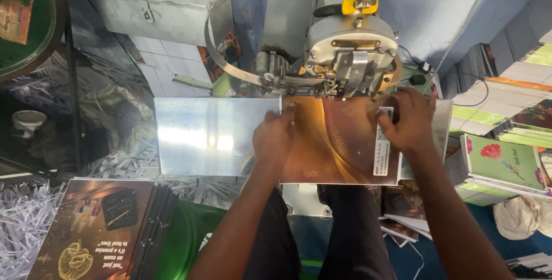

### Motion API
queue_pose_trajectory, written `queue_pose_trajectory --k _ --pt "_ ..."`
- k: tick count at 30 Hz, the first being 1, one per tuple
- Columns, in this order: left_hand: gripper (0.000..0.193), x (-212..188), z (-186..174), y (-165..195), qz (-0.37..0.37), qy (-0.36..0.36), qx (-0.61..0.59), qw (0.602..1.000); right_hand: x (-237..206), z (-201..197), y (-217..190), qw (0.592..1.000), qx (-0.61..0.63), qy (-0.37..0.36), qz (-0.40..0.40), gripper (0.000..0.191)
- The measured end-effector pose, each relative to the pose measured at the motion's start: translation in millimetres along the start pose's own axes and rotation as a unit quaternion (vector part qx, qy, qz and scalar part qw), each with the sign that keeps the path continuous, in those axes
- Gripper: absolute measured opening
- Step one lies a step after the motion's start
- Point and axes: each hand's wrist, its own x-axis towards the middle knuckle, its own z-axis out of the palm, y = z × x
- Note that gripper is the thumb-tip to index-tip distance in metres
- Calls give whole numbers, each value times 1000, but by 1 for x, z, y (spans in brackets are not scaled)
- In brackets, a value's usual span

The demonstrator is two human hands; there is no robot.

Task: The person repeatedly picks up brown-covered notebooks, places them on a metal binding machine, and presses the machine to bind the spine. After each binding, the notebook is moved to a growing stack on the right. The process is repeated for several identical notebooks.

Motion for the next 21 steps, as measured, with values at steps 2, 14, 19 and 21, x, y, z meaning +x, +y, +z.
queue_pose_trajectory --k 2,14,19,21 --pt "36 0 0 -1 8 3 2 1000 2 1 -9 1000 8 -26 5 46" --pt "40 -4 9 6 23 1 -2 1000 29 7 -62 993 55 -79 -75 47" --pt "41 -5 13 12 33 6 -19 999 35 6 -77 995 28 -82 -56 44" --pt "43 -5 16 16 27 -5 -25 999 37 9 -79 997 8 -54 -60 45"
